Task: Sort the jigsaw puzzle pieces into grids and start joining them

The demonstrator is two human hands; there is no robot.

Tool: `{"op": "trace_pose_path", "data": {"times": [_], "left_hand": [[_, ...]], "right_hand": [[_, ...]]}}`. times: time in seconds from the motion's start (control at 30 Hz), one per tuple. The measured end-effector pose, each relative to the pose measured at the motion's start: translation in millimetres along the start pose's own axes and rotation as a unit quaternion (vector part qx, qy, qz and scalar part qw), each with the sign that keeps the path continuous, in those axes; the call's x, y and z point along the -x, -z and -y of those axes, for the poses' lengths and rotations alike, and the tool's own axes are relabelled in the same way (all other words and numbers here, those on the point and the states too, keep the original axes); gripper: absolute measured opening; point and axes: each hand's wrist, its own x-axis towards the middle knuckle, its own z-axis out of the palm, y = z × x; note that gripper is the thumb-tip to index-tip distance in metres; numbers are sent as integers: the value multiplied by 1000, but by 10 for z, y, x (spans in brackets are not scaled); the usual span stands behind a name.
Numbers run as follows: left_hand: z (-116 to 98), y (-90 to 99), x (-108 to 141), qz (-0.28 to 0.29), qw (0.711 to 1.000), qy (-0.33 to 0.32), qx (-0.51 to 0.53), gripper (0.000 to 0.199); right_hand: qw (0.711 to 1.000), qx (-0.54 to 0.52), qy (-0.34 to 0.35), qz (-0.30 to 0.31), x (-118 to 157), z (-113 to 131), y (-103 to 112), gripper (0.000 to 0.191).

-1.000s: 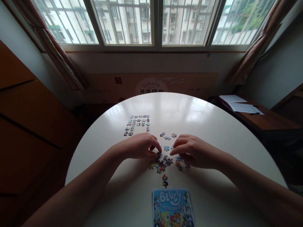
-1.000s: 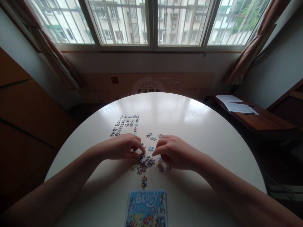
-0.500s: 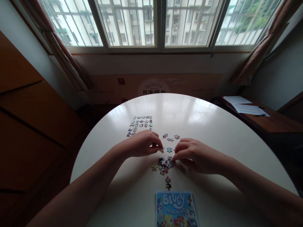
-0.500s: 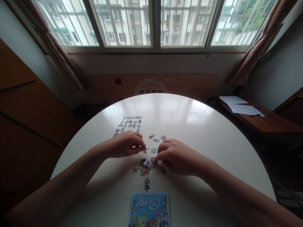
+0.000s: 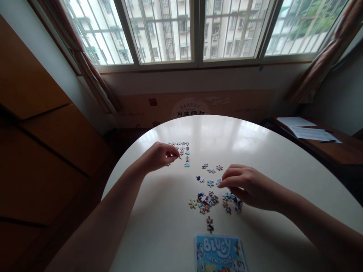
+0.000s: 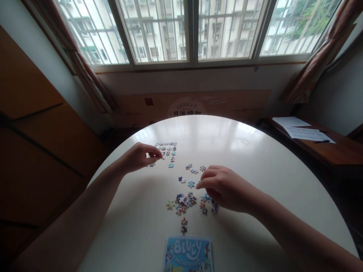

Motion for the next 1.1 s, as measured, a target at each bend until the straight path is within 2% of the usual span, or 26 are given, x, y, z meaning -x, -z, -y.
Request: {"op": "trace_pose_path", "data": {"times": [0.17, 0.27, 0.37, 0.57, 0.77, 0.93, 1.1], "left_hand": [[102, -86, -8, 78, 997, 5, 1, 15], [166, -113, -18, 97, 995, 6, -18, 14], [215, -153, -37, 92, 994, 2, -58, 15], [257, -253, -60, 46, 989, 36, -134, 18], [238, -225, -57, 39, 989, 50, -136, 19], [208, -260, -82, 56, 986, 63, -143, 22], [71, -337, -113, 45, 981, 131, -135, 21]], "right_hand": [[1000, -3, -7, 2, 1, 7, 6, 31], [1000, -2, -4, -1, 2, 11, 7, 31], [1000, -1, 5, -14, 6, 13, 7, 31], [1000, -5, 12, -22, 17, 24, 16, 30], [1000, -4, 10, -19, 14, 18, 19, 30], [1000, -1, 5, -15, 18, -3, 17, 30], [1000, -2, 4, -11, 18, -3, 22, 30]]}}
